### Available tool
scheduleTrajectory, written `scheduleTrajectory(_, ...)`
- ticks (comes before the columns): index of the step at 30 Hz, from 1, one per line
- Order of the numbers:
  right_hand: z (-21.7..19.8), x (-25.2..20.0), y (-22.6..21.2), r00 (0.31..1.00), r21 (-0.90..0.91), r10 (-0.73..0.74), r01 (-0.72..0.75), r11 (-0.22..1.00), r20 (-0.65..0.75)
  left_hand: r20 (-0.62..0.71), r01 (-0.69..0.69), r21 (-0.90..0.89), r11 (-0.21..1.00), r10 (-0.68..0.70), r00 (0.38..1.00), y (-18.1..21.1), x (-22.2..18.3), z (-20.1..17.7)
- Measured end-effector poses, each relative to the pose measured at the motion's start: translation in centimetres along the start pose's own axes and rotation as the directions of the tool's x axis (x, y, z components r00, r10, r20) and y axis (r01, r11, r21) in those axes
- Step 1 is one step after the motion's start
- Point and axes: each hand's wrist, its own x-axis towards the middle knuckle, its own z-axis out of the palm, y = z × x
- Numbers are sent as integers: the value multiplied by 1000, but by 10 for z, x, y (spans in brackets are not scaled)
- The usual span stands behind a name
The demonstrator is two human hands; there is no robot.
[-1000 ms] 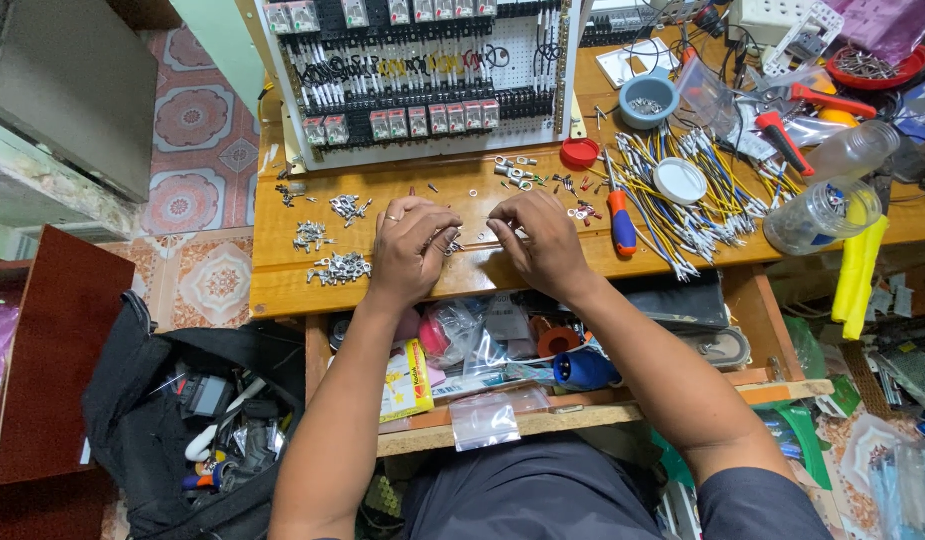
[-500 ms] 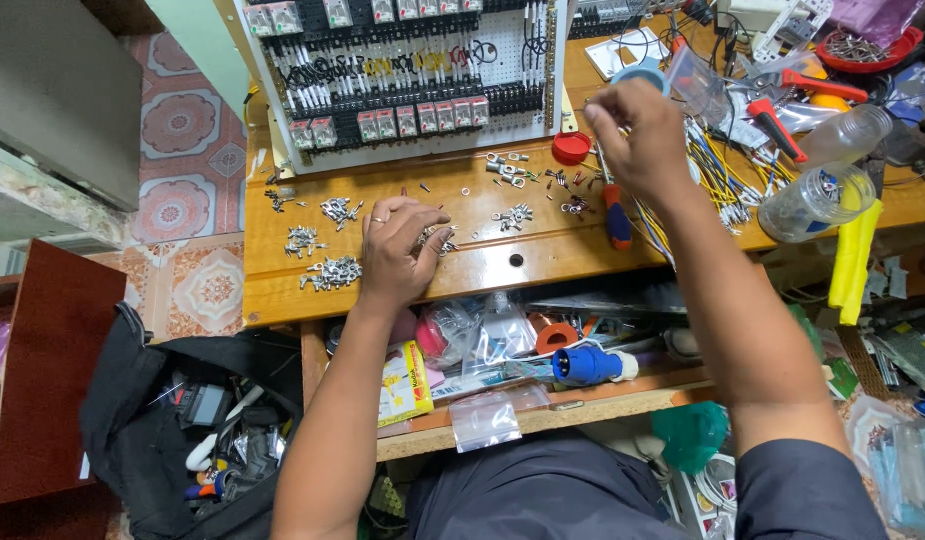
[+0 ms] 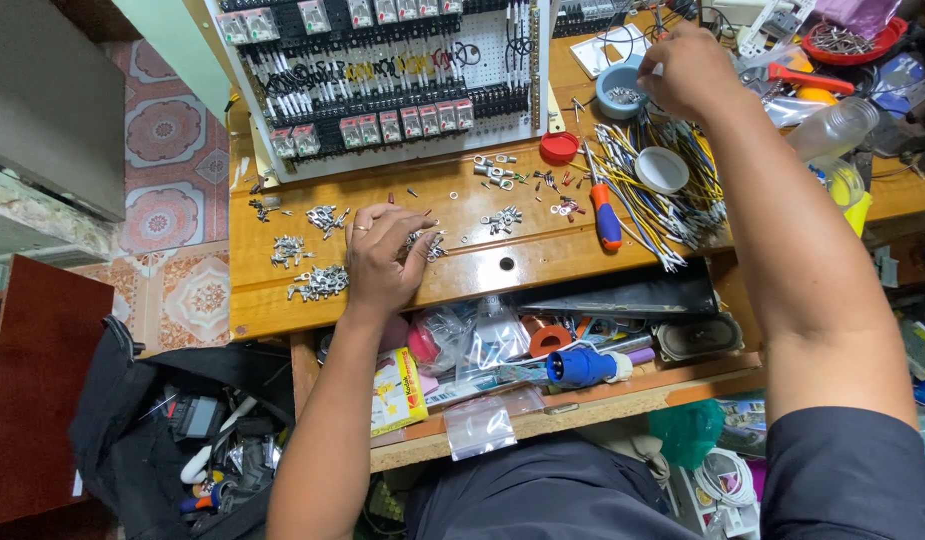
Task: Crimping terminals onto wires and sorting small electrical components on a workbench.
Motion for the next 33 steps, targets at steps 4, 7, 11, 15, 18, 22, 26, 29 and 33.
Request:
scheduleTrajectory(4,22,16,11,1000,-37,-5,5,999,-20,-6,-1,14,1000,2,1000,-4,-2,1)
scheduleTrajectory(7,30,24,12,998,-30,-41,40,999,-43,5,8,17,1000,-8,1000,-4,-1,1)
scheduleTrajectory(11,52,36,25,992,-64,-92,87,994,-83,-2,10,14,1000,-10,1000,-5,-1,1)
scheduleTrajectory(15,47,32,12,976,-126,-140,120,985,-165,-2,40,12,999,-40,999,-8,-3,2)
scheduleTrajectory(18,36,21,-11,906,-245,-270,195,950,-326,30,88,44,995,-89,996,-12,-6,4)
scheduleTrajectory(22,-15,-22,-118,943,-21,-254,256,967,-216,55,84,54,995,-87,995,-15,-10,10)
scheduleTrajectory(26,-34,-71,-219,829,346,-557,509,788,49,126,130,84,988,-140,982,-18,-14,14)
scheduleTrajectory(29,-12,-83,-249,714,363,-699,642,675,37,78,138,73,988,-144,987,-15,-12,7)
scheduleTrajectory(33,3,-83,-265,648,319,-760,712,626,49,34,153,186,971,-161,986,-23,-14,7)
